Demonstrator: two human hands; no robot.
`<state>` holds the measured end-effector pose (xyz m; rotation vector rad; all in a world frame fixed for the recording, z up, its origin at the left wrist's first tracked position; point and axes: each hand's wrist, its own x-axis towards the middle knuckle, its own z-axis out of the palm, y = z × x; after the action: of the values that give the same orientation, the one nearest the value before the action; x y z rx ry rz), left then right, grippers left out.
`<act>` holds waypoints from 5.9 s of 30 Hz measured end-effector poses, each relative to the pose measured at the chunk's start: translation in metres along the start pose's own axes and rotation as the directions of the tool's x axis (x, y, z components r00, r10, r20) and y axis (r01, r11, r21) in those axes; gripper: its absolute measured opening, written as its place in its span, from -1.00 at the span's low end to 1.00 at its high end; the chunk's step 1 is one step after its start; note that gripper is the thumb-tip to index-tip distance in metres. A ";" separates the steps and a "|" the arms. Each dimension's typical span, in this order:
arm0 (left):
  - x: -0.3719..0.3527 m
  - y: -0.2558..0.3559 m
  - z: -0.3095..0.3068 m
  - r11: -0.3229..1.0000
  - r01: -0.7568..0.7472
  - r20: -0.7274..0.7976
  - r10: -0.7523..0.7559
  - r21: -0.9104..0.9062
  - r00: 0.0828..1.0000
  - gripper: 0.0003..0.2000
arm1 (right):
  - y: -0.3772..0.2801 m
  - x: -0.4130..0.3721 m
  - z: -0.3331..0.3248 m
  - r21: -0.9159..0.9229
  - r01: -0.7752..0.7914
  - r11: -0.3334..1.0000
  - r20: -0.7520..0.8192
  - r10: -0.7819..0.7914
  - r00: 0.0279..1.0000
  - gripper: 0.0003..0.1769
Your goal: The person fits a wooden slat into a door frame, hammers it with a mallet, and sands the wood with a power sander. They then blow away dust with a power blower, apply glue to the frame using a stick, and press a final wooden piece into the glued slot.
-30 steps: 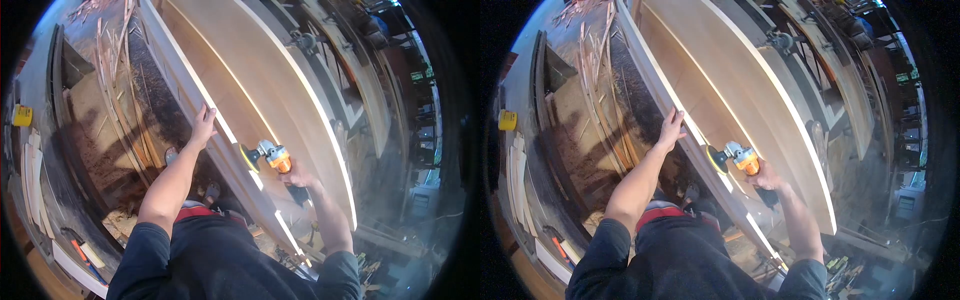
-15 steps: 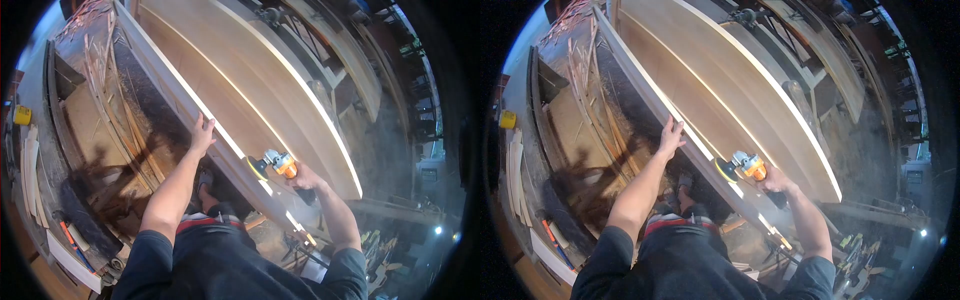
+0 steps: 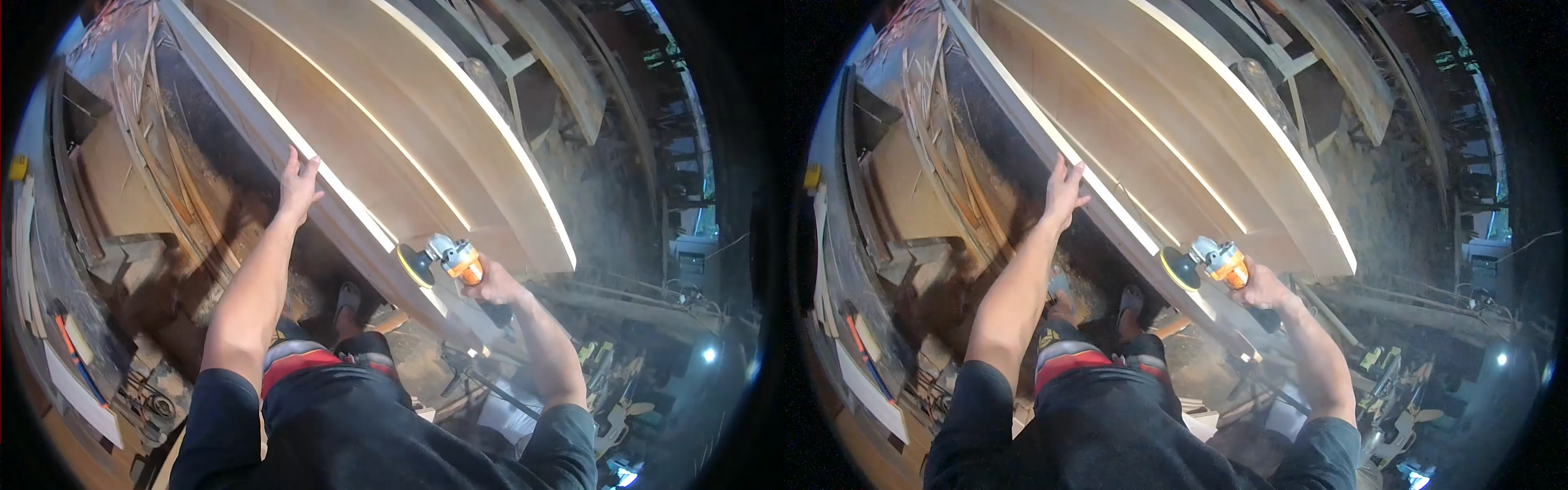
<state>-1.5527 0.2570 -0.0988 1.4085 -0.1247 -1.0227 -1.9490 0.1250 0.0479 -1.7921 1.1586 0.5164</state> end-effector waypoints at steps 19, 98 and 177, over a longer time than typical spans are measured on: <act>-0.078 -0.067 0.082 0.988 -0.024 -0.014 0.026 0.155 1.000 0.03 | 0.168 -0.035 0.012 0.462 0.173 0.870 -0.104 -0.141 0.985 -0.30; -0.023 0.006 0.067 -0.128 -0.829 0.838 0.127 0.544 0.530 -0.57 | 0.178 -0.400 0.127 0.487 -0.632 0.603 -0.801 0.597 -0.048 -0.40; 0.500 0.511 -0.553 0.608 -0.344 0.403 0.044 0.715 0.914 -0.71 | -0.911 0.490 0.055 0.099 0.423 0.901 -0.827 -0.162 0.539 -0.27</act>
<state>-0.6506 0.2614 -0.0367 1.9113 -1.0966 -1.0636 -0.9157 0.0623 0.0858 -1.9310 1.3607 -0.7628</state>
